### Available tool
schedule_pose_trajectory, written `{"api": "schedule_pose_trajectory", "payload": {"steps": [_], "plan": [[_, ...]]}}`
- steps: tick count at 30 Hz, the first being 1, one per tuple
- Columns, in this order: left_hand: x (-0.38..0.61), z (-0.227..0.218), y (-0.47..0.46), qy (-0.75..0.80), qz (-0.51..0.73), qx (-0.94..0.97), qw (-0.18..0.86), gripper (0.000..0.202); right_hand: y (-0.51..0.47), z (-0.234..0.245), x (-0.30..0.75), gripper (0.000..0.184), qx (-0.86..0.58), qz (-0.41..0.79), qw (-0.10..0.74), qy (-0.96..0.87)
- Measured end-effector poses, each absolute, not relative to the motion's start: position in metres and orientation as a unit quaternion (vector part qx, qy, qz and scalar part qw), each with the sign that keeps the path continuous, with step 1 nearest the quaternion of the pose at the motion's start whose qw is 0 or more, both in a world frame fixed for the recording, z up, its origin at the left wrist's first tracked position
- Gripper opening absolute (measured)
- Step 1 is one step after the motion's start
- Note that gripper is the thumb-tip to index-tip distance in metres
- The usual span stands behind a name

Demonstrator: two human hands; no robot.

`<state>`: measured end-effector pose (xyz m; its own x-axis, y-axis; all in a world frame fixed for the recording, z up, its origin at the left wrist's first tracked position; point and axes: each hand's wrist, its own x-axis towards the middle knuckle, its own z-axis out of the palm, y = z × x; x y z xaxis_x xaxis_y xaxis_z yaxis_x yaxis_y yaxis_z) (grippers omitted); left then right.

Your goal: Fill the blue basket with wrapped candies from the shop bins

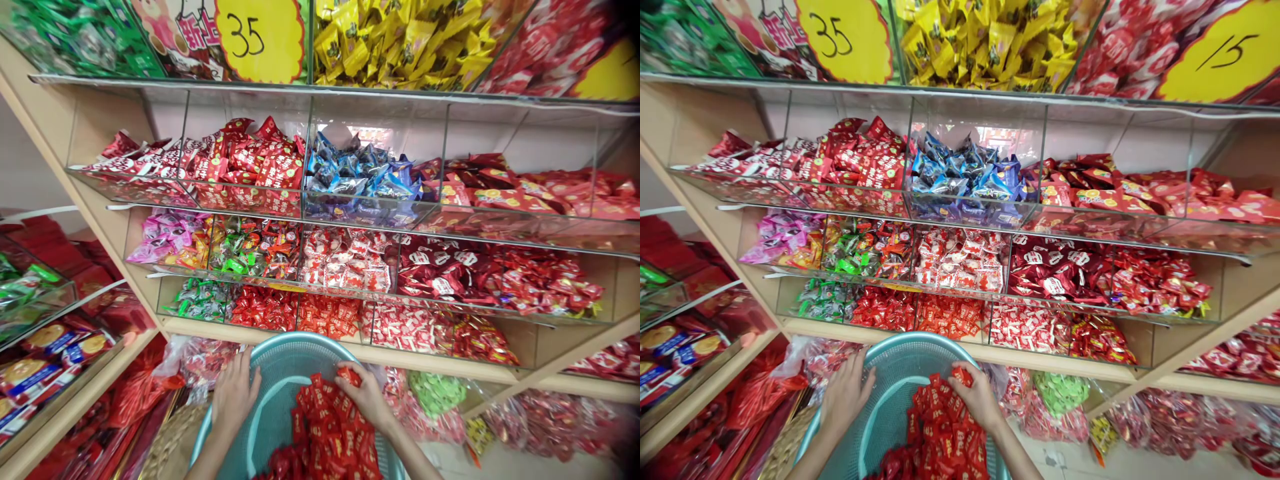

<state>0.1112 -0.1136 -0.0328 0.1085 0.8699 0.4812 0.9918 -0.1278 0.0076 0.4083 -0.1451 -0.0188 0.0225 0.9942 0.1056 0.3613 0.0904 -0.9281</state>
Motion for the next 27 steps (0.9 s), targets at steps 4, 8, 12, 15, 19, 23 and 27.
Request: {"api": "schedule_pose_trajectory", "payload": {"steps": [4,8,12,15,19,23,27], "plan": [[0.111,-0.032,-0.114,-0.636,-0.192,-0.729,0.164,0.042,-0.147,-0.018,0.407,0.031,-0.569,0.372,0.419,-0.602],[0.111,-0.031,-0.114,-0.636,-0.202,-0.729,0.152,0.043,-0.149,-0.015,0.405,0.037,-0.568,0.403,0.431,-0.573],[0.112,-0.03,-0.114,-0.639,-0.191,-0.729,0.153,0.043,-0.151,-0.011,0.403,0.043,-0.552,0.484,0.449,-0.509],[0.113,-0.031,-0.114,-0.642,-0.18,-0.728,0.159,0.043,-0.154,-0.007,0.401,0.042,-0.544,0.539,0.463,-0.445],[0.112,-0.031,-0.114,-0.645,-0.176,-0.726,0.16,0.043,-0.157,-0.004,0.401,0.033,-0.515,0.66,0.444,-0.32],[0.112,-0.031,-0.114,-0.645,-0.181,-0.725,0.16,0.043,-0.157,-0.003,0.404,0.032,-0.497,0.729,0.421,-0.212],[0.113,-0.028,-0.115,-0.648,-0.174,-0.725,0.154,0.043,-0.157,-0.001,0.409,0.033,-0.487,0.745,0.418,-0.182]]}}
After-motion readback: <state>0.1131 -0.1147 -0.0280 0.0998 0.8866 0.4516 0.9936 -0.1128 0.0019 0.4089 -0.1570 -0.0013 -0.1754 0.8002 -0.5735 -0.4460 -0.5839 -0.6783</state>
